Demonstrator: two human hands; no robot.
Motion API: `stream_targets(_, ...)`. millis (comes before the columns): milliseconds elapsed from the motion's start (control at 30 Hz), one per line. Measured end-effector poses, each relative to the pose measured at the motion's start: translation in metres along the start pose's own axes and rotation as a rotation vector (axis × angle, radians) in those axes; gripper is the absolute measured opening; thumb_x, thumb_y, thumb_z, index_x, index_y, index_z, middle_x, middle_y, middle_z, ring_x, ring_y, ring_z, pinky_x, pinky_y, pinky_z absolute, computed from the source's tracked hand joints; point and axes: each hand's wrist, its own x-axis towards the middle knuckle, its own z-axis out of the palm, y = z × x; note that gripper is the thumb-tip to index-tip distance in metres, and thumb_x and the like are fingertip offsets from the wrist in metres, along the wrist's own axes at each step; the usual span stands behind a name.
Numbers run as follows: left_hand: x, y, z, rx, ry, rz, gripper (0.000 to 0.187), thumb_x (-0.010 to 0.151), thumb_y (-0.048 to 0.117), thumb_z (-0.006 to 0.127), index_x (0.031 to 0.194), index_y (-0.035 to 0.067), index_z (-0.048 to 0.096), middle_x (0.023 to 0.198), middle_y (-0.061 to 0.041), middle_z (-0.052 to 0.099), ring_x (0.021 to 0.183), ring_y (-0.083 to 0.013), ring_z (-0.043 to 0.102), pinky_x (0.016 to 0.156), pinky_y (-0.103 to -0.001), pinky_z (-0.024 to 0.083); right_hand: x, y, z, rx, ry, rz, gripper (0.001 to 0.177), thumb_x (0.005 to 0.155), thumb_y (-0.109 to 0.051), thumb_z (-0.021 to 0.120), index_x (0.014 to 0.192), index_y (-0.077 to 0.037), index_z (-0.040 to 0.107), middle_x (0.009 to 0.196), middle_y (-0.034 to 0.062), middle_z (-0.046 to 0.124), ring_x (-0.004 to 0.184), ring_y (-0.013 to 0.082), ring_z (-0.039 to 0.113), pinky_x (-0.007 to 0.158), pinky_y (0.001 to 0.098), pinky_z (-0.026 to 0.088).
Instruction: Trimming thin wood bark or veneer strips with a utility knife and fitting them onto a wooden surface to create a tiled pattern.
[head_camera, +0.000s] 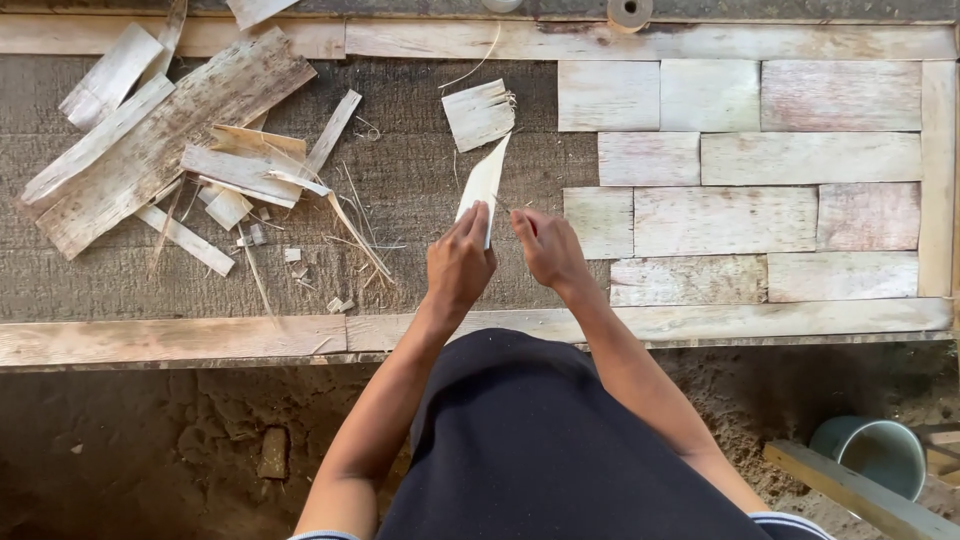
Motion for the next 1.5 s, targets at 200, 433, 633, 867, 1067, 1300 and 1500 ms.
stream_targets(200, -0.009, 0.006, -0.016, -0.013, -0.047, -0.120, 0.042, 0.079, 0.007, 0.059, 0.119, 0.009, 0.072, 0.115, -0.015, 0.075, 0.081, -0.0401, 0.075, 0.061, -0.051, 0.063, -0.012, -0.022, 0.007, -0.165, -0.134, 0.111, 0.069, 0.104, -0.062, 0.038, 0.075, -0.001, 0.054, 0.067, 0.0290, 0.057, 0.077, 0.0551, 0.063, 0.069, 0.0579, 0.045)
stream_targets(433, -0.010, 0.007, -0.020, -0.017, -0.105, -0.162, 0.043, 0.078, 0.003, 0.056, 0.117, 0.009, 0.073, 0.118, -0.016, 0.074, 0.081, -0.0389, 0.076, 0.063, -0.049, 0.064, -0.006, -0.019, 0.017, -0.188, -0.129, 0.195, 0.073, 0.102, -0.067, 0.036, 0.078, -0.002, 0.058, 0.073, 0.0305, 0.061, 0.083, 0.0548, 0.065, 0.071, 0.0594, 0.045)
stream_targets(633, -0.022, -0.003, -0.004, -0.030, -0.213, -0.194, 0.037, 0.086, 0.013, 0.059, 0.121, 0.007, 0.070, 0.119, -0.017, 0.074, 0.081, -0.0441, 0.075, 0.064, -0.056, 0.062, -0.001, -0.003, 0.037, -0.206, -0.178, 0.290, 0.079, 0.100, -0.074, 0.031, 0.076, -0.004, 0.061, 0.073, 0.0289, 0.064, 0.086, 0.0515, 0.068, 0.076, 0.0565, 0.049)
stream_targets(867, -0.032, -0.024, 0.023, 0.007, -0.374, -0.208, 0.028, 0.091, 0.015, 0.055, 0.114, 0.008, 0.069, 0.119, -0.017, 0.074, 0.082, -0.0429, 0.075, 0.065, -0.055, 0.062, 0.002, 0.026, 0.073, -0.145, -0.239, 0.317, 0.081, 0.103, -0.067, 0.028, 0.074, 0.000, 0.062, 0.080, 0.0335, 0.066, 0.095, 0.0553, 0.065, 0.077, 0.0630, 0.045)
stream_targets(1067, -0.023, -0.022, 0.020, 0.024, -0.431, -0.140, 0.035, 0.092, 0.011, 0.053, 0.122, 0.008, 0.070, 0.122, -0.016, 0.073, 0.081, -0.0405, 0.076, 0.068, -0.055, 0.062, 0.000, 0.013, 0.064, -0.157, -0.192, 0.350, 0.081, 0.104, -0.066, 0.029, 0.072, 0.001, 0.060, 0.079, 0.0340, 0.065, 0.092, 0.0559, 0.065, 0.077, 0.0634, 0.047)
stream_targets(1300, -0.009, -0.006, -0.007, 0.041, -0.445, -0.098, 0.035, 0.093, 0.006, 0.051, 0.124, 0.004, 0.068, 0.123, -0.019, 0.071, 0.080, -0.0385, 0.076, 0.061, -0.050, 0.063, 0.000, 0.007, 0.065, -0.183, -0.143, 0.414, 0.079, 0.101, -0.069, 0.032, 0.069, -0.002, 0.059, 0.073, 0.0311, 0.064, 0.087, 0.0536, 0.066, 0.073, 0.0616, 0.047)
stream_targets(1500, -0.013, -0.006, -0.003, 0.049, -0.512, -0.122, 0.038, 0.098, 0.008, 0.044, 0.130, 0.004, 0.064, 0.125, -0.022, 0.069, 0.078, -0.0304, 0.077, 0.059, -0.043, 0.063, 0.000, 0.015, 0.074, -0.196, -0.131, 0.433, 0.075, 0.101, -0.068, 0.035, 0.068, -0.004, 0.057, 0.070, 0.0286, 0.063, 0.084, 0.0512, 0.068, 0.072, 0.0581, 0.050)
